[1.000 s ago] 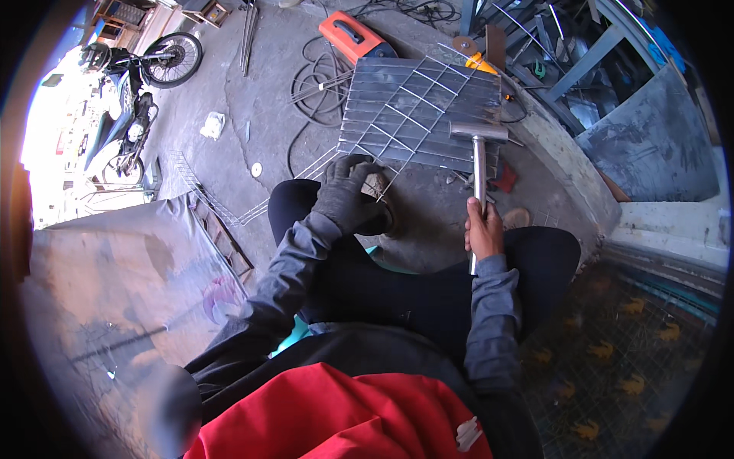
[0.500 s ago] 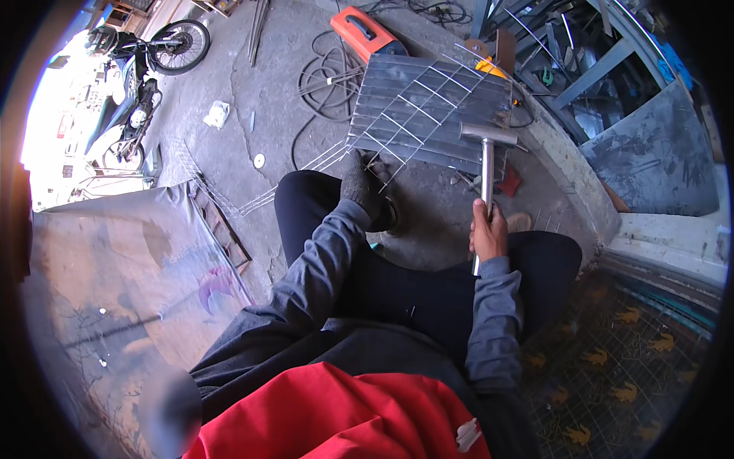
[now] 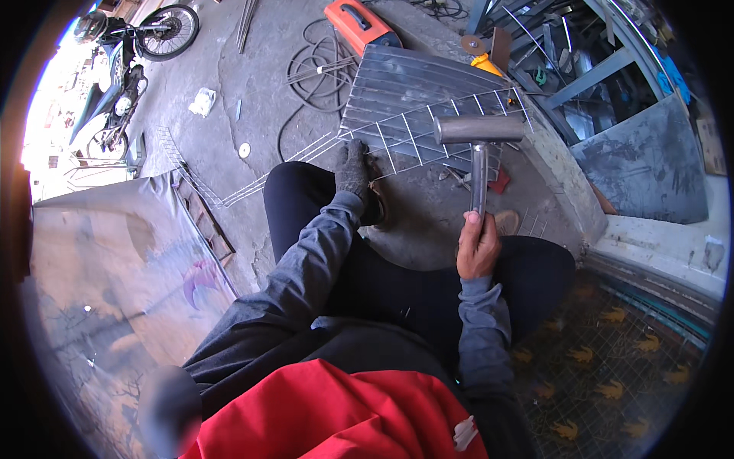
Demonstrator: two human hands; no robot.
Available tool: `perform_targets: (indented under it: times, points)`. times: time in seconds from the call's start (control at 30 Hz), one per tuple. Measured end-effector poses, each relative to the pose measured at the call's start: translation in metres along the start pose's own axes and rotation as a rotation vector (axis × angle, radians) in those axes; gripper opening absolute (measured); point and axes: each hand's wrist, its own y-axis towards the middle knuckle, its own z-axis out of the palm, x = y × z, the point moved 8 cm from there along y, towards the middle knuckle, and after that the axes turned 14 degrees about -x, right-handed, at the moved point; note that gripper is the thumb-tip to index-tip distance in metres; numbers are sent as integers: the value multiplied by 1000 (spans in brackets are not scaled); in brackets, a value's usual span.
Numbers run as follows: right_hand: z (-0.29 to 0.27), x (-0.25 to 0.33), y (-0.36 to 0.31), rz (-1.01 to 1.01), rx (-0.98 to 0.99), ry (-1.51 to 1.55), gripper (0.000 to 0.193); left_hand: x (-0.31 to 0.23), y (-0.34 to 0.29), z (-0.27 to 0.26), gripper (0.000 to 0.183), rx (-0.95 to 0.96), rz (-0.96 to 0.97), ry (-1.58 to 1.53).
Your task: Straightening and shaping a metal wire grid using a hammer on a metal block.
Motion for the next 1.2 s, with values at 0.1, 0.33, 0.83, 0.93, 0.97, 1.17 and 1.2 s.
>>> perform_targets:
  times: [0.1,0.33,0.83,0.93,0.97,1.17,1.2]
  points:
    - [0,14,-1,-155,-18,-129,42,0,-1,-2,34,6,13,15]
    - [19,-16,6,-80,155,-431,51,1,-8,-9,30,-57,34,-42]
    - [12,9,-4,-97,141,-273,44,3,-13,-7,22,16,-103,-146]
    - [19,-9,1,-76,184,-421,46,2,-15,-11,24,-50,-113,-89]
    - [21,-17,3,-56,201,-445,48,3,-17,-14,24,-76,-127,-76]
    - [15,-30,-1,10,141,-316,49,0,-15,-11,26,17,-73,-179]
    - [10,-35,-6,139,126,-281,48,4,-14,-12,26,-17,-104,-215]
